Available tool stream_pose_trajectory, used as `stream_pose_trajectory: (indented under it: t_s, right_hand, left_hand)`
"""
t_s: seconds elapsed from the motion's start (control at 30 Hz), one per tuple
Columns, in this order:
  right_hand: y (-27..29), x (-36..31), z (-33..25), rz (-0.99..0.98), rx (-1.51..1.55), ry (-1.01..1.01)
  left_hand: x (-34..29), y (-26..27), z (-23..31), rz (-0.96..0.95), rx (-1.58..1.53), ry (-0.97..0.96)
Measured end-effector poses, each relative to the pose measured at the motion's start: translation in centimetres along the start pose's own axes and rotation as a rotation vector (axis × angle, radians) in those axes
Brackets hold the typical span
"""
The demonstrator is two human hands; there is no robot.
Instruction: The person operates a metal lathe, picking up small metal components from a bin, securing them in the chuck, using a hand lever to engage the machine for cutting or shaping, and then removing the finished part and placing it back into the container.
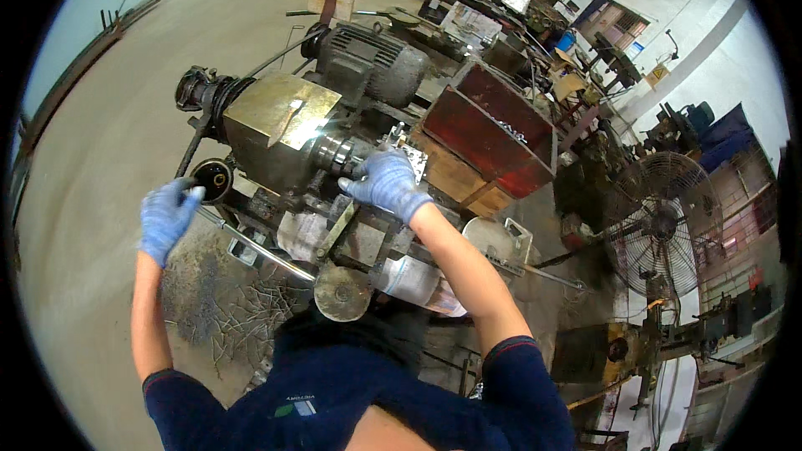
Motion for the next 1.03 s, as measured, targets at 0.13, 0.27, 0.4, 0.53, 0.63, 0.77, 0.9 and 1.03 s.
stream_pose_trajectory:
  t_s: [0.13,0.27,0.4,0.53,0.63,0.77,0.9,1.03]
  right_hand:
    - [-2.7,3.4,0.3,-0.058,0.077,-0.069]
    - [-4.7,5.0,1.0,-0.023,0.111,0.004]
    - [-4.1,5.1,0.3,0.043,0.267,0.015]
    - [-3.3,4.7,-0.3,0.083,0.258,0.050]
    - [-3.6,5.8,-0.7,-0.028,0.164,0.021]
    - [-2.8,5.7,-1.4,-0.023,0.171,0.019]
    - [-3.3,5.7,-1.2,-0.076,0.213,-0.013]
    - [-3.2,6.4,-1.5,-0.204,0.070,-0.084]
  left_hand:
    - [-3.7,3.1,-12.7,0.193,0.328,0.099]
    - [-7.6,-1.0,-21.8,0.094,-0.073,0.308]
    - [-8.9,-3.3,-20.2,-0.028,-0.350,0.507]
    - [-8.8,-1.6,-16.2,-0.038,0.074,0.372]
    - [-10.1,-1.0,-16.1,0.006,0.229,0.359]
    - [-12.1,-0.2,-15.3,-0.085,0.296,0.437]
    - [-11.2,-1.0,-17.3,-0.078,0.483,0.404]
    - [-7.3,1.7,-30.3,0.045,0.815,0.152]
Point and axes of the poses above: each hand's wrist, its own x-axis towards the middle knuckle, its own y-axis out of the back of the hand, z = x × y, the point moved 7 cm from there along x, towards the middle knuckle, and after that the axes turned 6 degrees about -x, right-handed, at the moved point
